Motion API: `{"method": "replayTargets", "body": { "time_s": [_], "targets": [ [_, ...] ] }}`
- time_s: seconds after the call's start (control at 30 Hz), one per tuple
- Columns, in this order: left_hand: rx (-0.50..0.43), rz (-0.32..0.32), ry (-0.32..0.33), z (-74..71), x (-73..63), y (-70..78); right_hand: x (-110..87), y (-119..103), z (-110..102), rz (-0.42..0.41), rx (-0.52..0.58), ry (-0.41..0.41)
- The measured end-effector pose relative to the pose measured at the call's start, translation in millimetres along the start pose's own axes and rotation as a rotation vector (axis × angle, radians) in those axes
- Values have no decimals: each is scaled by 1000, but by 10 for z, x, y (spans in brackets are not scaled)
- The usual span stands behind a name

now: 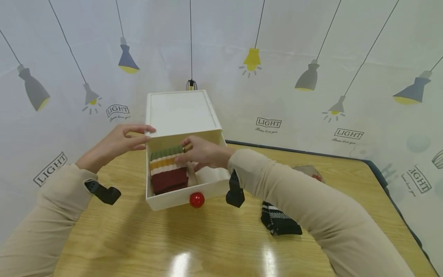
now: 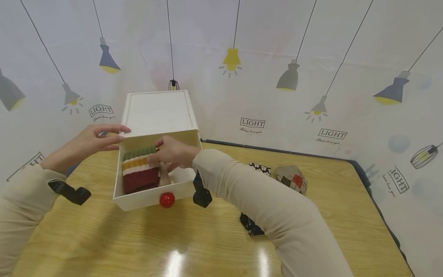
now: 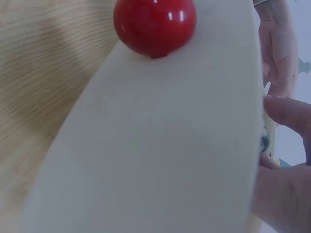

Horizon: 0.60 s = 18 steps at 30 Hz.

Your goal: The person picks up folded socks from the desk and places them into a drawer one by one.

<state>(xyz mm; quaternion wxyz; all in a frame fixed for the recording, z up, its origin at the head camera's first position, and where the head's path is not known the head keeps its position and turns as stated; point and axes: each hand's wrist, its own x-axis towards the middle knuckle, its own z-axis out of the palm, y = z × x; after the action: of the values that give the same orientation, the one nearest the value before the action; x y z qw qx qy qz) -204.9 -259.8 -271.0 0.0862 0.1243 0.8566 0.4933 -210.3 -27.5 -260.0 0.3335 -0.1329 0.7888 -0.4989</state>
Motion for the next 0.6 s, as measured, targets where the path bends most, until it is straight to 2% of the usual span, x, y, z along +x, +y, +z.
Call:
{"method": "replayTargets", "body": {
  "time_s": [0.27, 0.47, 0.6],
  "targets": [
    [-6, -14, 14, 11, 2, -1, -103, -30, -73, -44, -62, -25],
    [-1, -19, 10, 4, -5, 5, -313, -38, -207, -87, -76, -33],
    [9, -9, -6, 0, -14, 2, -497, -13, -324, -153, -65, 2]
  ]
}}
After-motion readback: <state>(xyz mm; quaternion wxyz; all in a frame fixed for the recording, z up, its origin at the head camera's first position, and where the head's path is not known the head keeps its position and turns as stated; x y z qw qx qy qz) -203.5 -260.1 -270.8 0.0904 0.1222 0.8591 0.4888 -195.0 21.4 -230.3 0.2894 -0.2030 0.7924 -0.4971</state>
